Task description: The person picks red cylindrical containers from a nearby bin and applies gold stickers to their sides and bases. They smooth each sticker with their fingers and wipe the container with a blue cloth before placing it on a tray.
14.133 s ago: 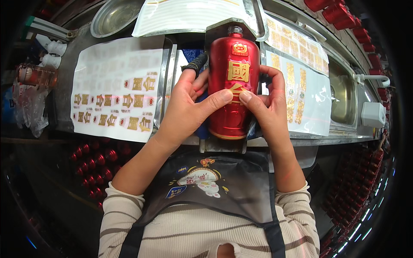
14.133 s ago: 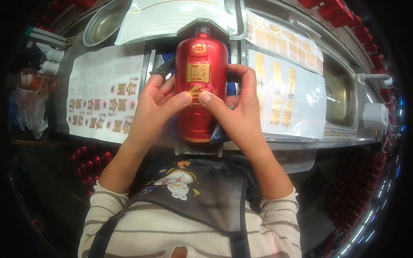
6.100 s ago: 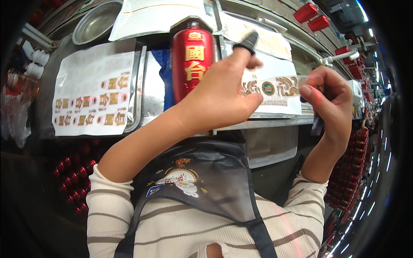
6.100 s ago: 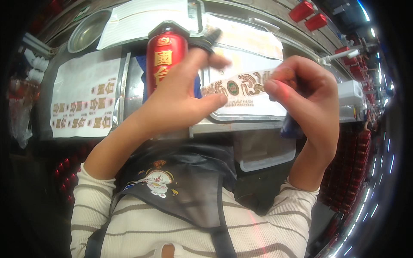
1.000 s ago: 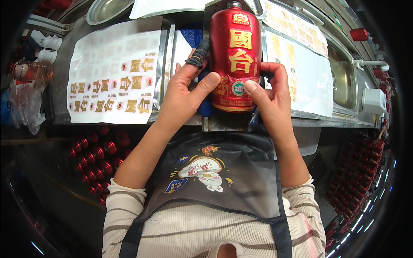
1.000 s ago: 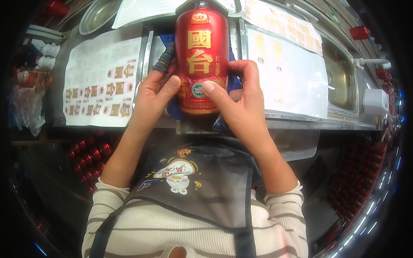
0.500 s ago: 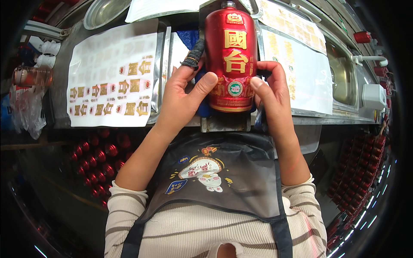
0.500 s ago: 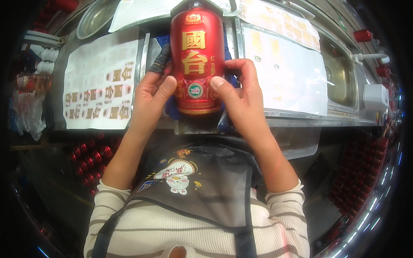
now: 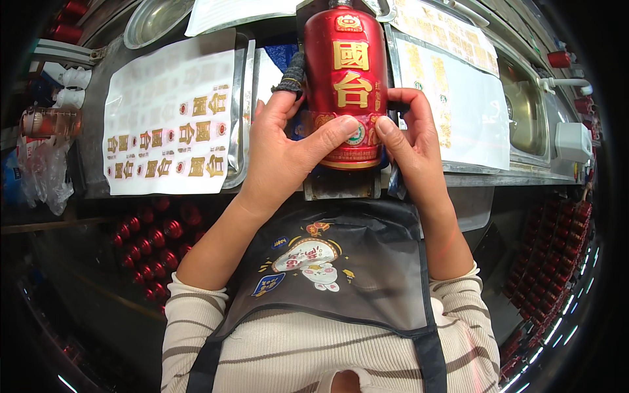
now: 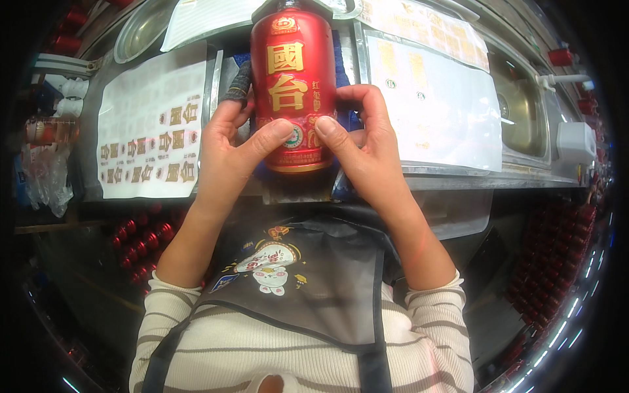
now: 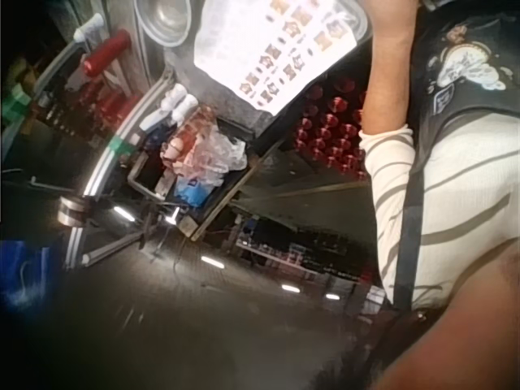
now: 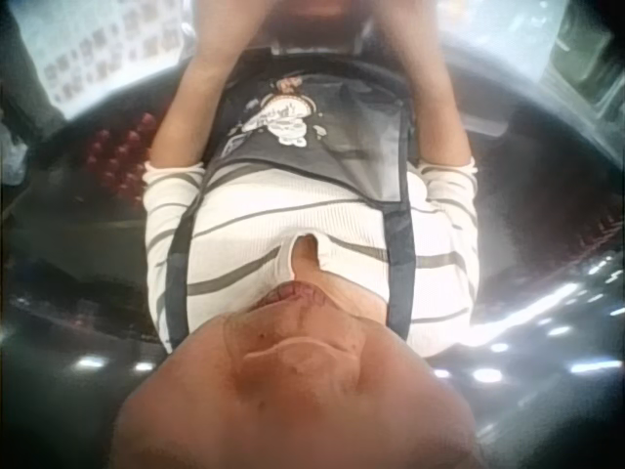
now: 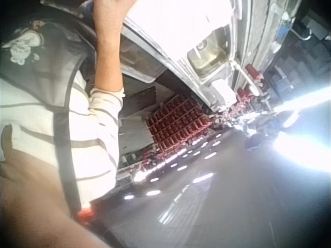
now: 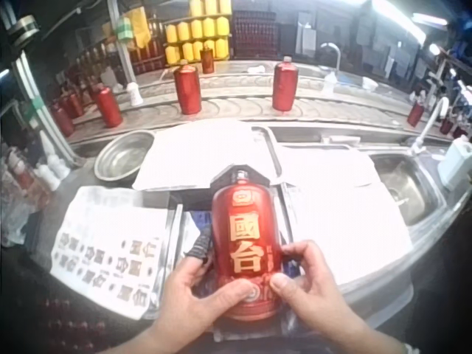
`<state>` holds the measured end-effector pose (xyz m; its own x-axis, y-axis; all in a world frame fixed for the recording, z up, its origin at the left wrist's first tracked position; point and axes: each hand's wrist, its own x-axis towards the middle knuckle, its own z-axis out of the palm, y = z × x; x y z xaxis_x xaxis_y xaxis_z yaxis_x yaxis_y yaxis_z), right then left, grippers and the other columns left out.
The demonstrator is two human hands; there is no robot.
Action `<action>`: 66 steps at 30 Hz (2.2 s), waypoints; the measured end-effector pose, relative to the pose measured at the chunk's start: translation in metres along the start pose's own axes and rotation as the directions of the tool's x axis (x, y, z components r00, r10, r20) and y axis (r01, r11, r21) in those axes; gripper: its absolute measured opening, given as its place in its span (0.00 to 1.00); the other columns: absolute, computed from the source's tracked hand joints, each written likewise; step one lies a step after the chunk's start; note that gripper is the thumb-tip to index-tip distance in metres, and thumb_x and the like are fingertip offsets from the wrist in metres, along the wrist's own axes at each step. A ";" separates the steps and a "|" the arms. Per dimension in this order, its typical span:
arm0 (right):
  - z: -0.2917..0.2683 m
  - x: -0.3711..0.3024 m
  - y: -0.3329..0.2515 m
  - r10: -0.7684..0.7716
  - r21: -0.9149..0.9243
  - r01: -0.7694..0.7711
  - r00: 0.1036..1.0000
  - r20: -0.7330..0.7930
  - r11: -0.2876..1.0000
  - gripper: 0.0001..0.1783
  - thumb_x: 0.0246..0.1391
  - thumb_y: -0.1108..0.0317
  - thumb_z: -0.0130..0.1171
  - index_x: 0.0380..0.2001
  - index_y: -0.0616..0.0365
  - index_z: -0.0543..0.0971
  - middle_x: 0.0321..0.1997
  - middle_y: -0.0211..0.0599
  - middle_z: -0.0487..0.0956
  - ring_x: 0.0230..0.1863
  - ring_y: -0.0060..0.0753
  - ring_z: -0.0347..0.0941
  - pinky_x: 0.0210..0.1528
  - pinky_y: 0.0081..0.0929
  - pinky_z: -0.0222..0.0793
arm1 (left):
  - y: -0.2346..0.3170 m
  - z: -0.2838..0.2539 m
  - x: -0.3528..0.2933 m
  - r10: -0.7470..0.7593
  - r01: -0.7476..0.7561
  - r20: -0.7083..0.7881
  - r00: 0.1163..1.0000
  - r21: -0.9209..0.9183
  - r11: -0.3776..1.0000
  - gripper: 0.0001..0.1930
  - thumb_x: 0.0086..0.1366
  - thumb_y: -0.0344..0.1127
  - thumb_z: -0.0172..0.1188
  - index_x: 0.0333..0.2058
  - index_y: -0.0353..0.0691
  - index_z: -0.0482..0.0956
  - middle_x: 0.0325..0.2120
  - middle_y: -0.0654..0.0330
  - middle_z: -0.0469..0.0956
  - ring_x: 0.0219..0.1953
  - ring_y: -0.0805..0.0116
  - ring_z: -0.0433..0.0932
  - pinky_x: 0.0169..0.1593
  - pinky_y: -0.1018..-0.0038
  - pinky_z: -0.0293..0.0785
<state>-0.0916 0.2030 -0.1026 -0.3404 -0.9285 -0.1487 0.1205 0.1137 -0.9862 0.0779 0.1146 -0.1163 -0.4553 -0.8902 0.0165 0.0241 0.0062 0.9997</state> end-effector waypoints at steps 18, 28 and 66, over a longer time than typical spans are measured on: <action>-0.004 -0.016 0.000 -0.016 -0.028 0.018 0.998 0.059 0.999 0.32 0.59 0.67 0.63 0.62 0.64 0.64 0.58 0.41 0.72 0.36 0.18 0.77 0.38 0.14 0.72 | -0.009 -0.017 -0.017 0.009 -0.006 0.065 0.998 -0.042 0.999 0.32 0.57 0.43 0.74 0.56 0.32 0.72 0.48 0.56 0.79 0.56 0.67 0.73 0.68 0.63 0.55; -0.008 -0.013 0.006 -0.028 -0.056 0.031 0.999 0.045 0.998 0.33 0.56 0.68 0.62 0.63 0.63 0.65 0.58 0.38 0.71 0.35 0.13 0.73 0.36 0.12 0.68 | -0.017 -0.020 -0.017 -0.032 0.045 0.121 0.992 -0.103 0.994 0.27 0.64 0.41 0.67 0.58 0.35 0.72 0.53 0.59 0.78 0.56 0.70 0.71 0.72 0.63 0.40; -0.019 -0.024 -0.008 -0.349 -0.418 0.197 0.878 -0.328 0.887 0.12 0.51 0.76 0.66 0.40 0.62 0.78 0.35 0.35 0.81 0.35 0.22 0.75 0.39 0.22 0.72 | -0.015 -0.015 -0.026 -0.030 0.045 0.123 0.992 -0.122 0.991 0.35 0.62 0.35 0.70 0.64 0.31 0.65 0.58 0.56 0.73 0.59 0.69 0.69 0.65 0.70 0.62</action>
<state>-0.1025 0.2310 -0.0925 -0.6467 -0.7387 0.1901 -0.3502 0.0661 -0.9343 0.1026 0.1313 -0.1316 -0.5617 -0.8273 -0.0112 0.1124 -0.0897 0.9896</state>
